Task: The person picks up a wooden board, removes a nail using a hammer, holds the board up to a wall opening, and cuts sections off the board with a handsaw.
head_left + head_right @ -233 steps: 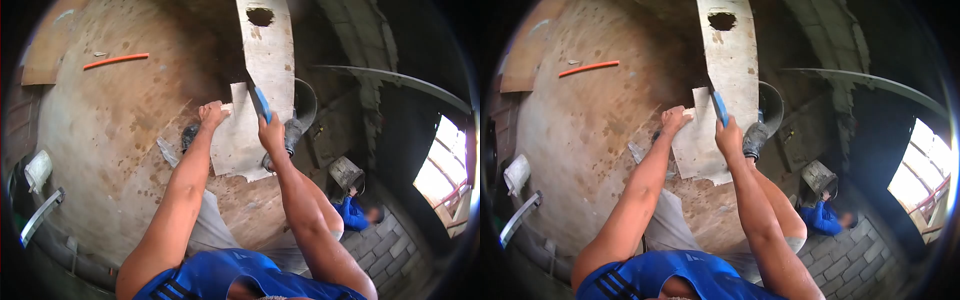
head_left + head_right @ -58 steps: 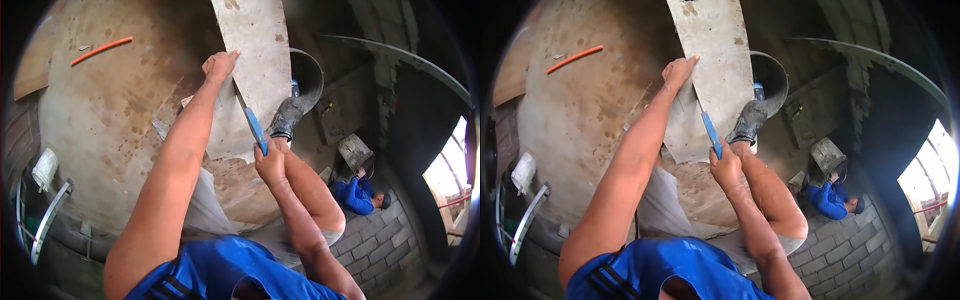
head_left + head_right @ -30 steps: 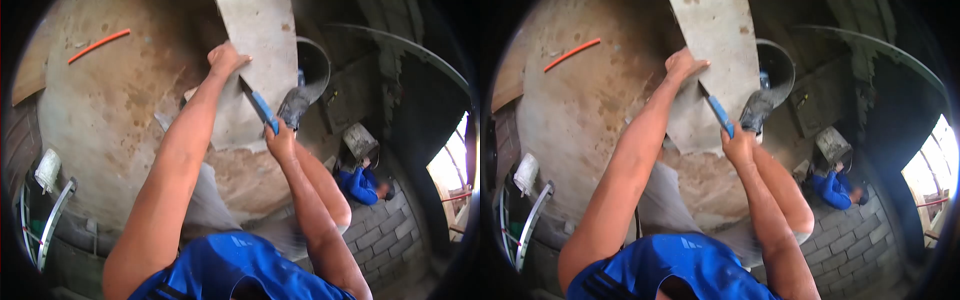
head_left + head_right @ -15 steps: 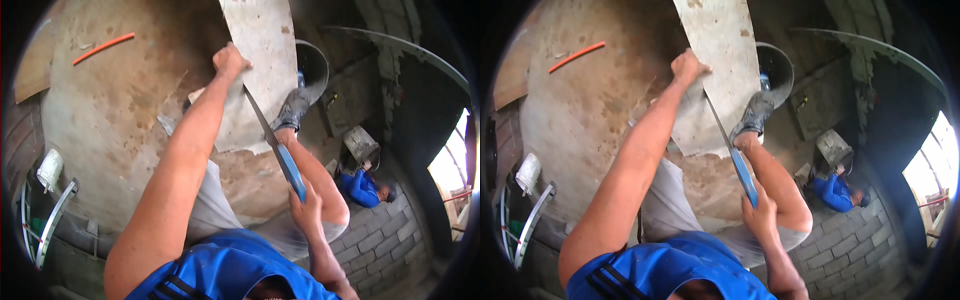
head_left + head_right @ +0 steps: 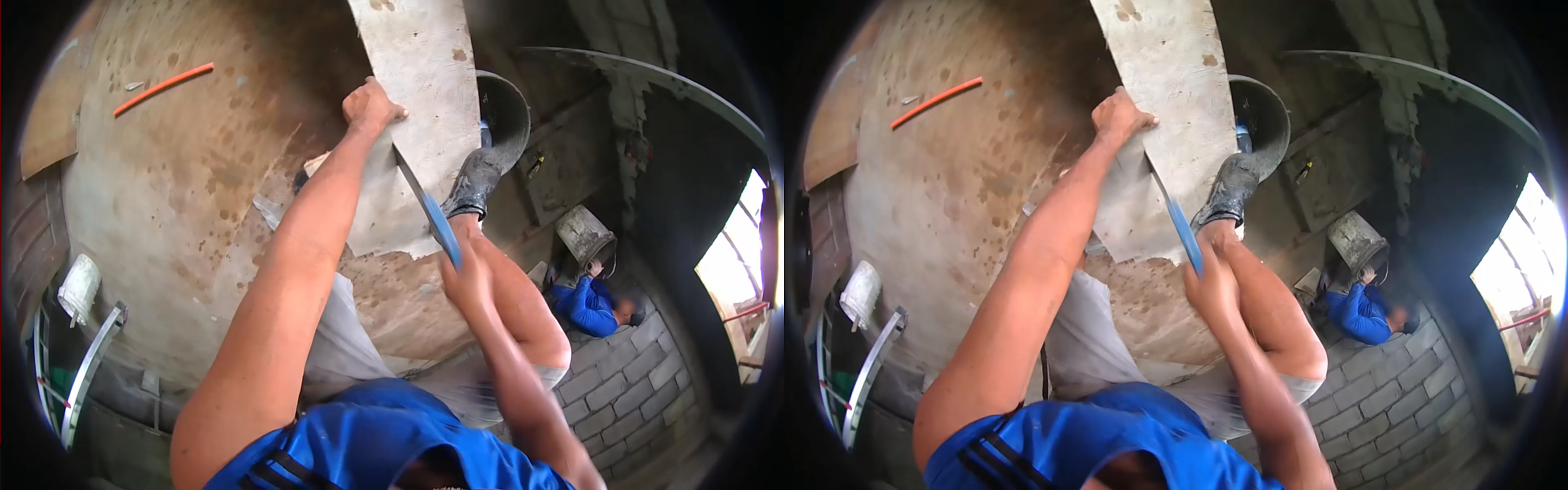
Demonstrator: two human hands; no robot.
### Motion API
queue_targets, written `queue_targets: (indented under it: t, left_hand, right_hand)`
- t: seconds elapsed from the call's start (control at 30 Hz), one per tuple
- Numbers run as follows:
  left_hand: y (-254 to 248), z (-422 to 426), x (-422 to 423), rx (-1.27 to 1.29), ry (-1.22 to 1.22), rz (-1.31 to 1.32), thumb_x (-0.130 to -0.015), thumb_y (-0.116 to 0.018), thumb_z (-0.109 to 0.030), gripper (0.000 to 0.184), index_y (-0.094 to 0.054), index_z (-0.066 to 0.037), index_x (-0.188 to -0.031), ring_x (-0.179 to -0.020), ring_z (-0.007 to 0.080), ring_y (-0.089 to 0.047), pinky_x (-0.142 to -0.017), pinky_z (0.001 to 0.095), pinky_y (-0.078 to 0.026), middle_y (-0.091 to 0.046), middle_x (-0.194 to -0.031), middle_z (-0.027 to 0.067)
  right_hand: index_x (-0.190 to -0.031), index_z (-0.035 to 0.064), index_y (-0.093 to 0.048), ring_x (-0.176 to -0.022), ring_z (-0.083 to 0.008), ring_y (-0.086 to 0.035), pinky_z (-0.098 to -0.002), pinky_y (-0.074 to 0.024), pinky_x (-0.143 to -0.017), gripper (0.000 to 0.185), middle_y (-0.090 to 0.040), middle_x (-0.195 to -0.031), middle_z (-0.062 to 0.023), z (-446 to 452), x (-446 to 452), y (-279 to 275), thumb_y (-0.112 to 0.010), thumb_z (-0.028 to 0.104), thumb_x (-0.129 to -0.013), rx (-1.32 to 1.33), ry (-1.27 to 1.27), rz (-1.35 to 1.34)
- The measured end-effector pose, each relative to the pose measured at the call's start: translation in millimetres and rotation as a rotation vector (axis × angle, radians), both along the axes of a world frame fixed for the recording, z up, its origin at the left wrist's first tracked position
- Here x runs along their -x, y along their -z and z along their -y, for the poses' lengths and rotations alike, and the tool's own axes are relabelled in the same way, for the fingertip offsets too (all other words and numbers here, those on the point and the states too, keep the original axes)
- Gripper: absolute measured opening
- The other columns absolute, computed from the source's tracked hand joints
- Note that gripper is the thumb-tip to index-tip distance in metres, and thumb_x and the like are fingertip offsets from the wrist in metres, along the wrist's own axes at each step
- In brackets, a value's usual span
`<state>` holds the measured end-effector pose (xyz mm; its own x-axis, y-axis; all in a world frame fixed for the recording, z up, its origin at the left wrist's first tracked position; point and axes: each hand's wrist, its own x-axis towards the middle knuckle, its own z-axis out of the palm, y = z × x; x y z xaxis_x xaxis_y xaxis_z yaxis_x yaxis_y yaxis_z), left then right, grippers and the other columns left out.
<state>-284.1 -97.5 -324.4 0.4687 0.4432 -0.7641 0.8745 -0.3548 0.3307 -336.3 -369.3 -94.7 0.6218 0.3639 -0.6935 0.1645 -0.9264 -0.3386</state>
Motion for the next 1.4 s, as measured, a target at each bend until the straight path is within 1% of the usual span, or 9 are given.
queue_targets:
  t: [0.1, 0.47, 0.53, 0.63, 0.73, 0.87, 1.03, 1.27, 1.4]
  left_hand:
    - [3.2, -6.2, 4.4, -0.074, 0.022, 0.031, -0.058, -0.091, -0.051, 0.084, -0.061, 0.0, -0.118, -0.105, 0.0322, -0.07, -0.09, 0.041, -0.055, -0.072, -0.111, 0.019]
    - [8.2, -6.8, 2.2, 0.008, 0.02, 0.082, -0.058, -0.092, -0.051, 0.083, -0.062, 0.0, -0.116, -0.106, 0.0309, -0.07, -0.089, 0.0397, -0.056, -0.073, -0.109, 0.0182]
    - [20.5, -11.1, -2.8, -0.03, 0.028, 0.109, -0.057, -0.092, -0.052, 0.083, -0.062, -0.001, -0.116, -0.105, 0.0304, -0.071, -0.088, 0.04, -0.056, -0.073, -0.108, 0.0178]
    - [15.6, -2.8, 1.0, -0.043, 0.023, 0.06, -0.058, -0.092, -0.053, 0.084, -0.062, 0.001, -0.115, -0.102, 0.0298, -0.072, -0.087, 0.0409, -0.056, -0.074, -0.105, 0.0177]
    - [0.2, 4.0, -4.1, -0.061, 0.018, -0.007, -0.059, -0.092, -0.053, 0.084, -0.062, 0.0, -0.117, -0.101, 0.0297, -0.072, -0.087, 0.0407, -0.056, -0.074, -0.105, 0.0178]
    - [-7.0, 16.1, -0.5, -0.101, -0.029, -0.066, -0.058, -0.092, -0.054, 0.083, -0.063, -0.001, -0.116, -0.102, 0.0292, -0.071, -0.087, 0.0401, -0.056, -0.074, -0.106, 0.0183]
    - [-15.1, 8.3, -5.9, -0.058, 0.032, 0.069, -0.057, -0.093, -0.053, 0.088, -0.06, 0.001, -0.118, -0.108, 0.0313, -0.07, -0.091, 0.0405, -0.055, -0.072, -0.111, 0.0187]
    - [4.4, 11.3, 12.5, -0.131, -0.034, 0.095, -0.057, -0.092, -0.052, 0.089, -0.055, -0.005, -0.123, -0.116, 0.0335, -0.062, -0.095, 0.046, -0.053, -0.065, -0.12, 0.0215]
    - [5.7, 55.0, 32.0, -0.193, -0.625, 0.038, -0.056, -0.094, -0.046, 0.11, -0.038, -0.006, -0.142, -0.125, 0.036, -0.054, -0.101, 0.0466, -0.048, -0.054, -0.134, 0.0232]
  right_hand:
    - [-0.131, 0.0064, -0.058, -0.091, -0.0474, -0.067, -0.0498, -0.0538, -0.081, 0.041, -0.069, -0.091, -0.0285, -49.2, -13.6, 115.1, -0.06, 0.023, -0.093, 0.058, 0.044, -0.094]
    - [-0.115, 0.0055, -0.064, -0.094, -0.0459, -0.068, -0.0508, -0.0537, -0.082, 0.034, -0.07, -0.094, -0.0277, -48.2, -58.4, 105.2, -0.06, 0.03, -0.092, 0.226, -0.007, -0.247]
    - [-0.115, 0.0052, -0.065, -0.095, -0.0439, -0.068, -0.0481, -0.0541, -0.081, 0.031, -0.069, -0.094, -0.026, -3.7, -10.6, 49.3, -0.061, 0.025, -0.091, 0.037, -0.089, 0.001]
    - [-0.127, 0.0069, -0.064, -0.092, -0.0379, -0.072, -0.0438, -0.0543, -0.083, 0.037, -0.07, -0.095, -0.0246, 32.5, -5.7, -121.1, -0.06, 0.01, -0.09, 0.133, 0.358, -0.2]
    - [-0.126, 0.0073, -0.063, -0.088, -0.0409, -0.071, -0.0456, -0.0549, -0.078, 0.036, -0.07, -0.092, -0.025, 44.9, 2.4, -154.1, -0.06, 0.011, -0.09, -0.02, 0.18, -0.048]
    - [-0.122, 0.0086, -0.063, -0.082, -0.0442, -0.068, -0.0528, -0.0528, -0.072, 0.034, -0.069, -0.083, -0.0251, 9.2, 14.5, 80.6, -0.064, 0.021, -0.091, 0.099, 0.065, -0.067]
    - [-0.122, 0.0044, -0.063, -0.079, -0.035, -0.071, -0.0416, -0.0551, -0.075, 0.035, -0.07, -0.085, -0.0225, 1.6, 8.5, 47.5, -0.064, 0.021, -0.091, -0.016, 0.259, -0.056]
    - [-0.125, 0.0049, -0.061, -0.09, -0.0466, -0.068, -0.0526, -0.0534, -0.082, 0.04, -0.07, -0.092, -0.0276, -54.1, -67.3, 81.2, -0.063, 0.027, -0.091, 0.174, -0.003, -0.208]
    - [-0.125, 0.0072, -0.062, -0.091, -0.0452, -0.069, -0.0514, -0.0538, -0.083, 0.04, -0.071, -0.091, -0.0264, -45.2, -42.4, 61.9, -0.064, 0.027, -0.09, 0.086, 0.058, -0.107]
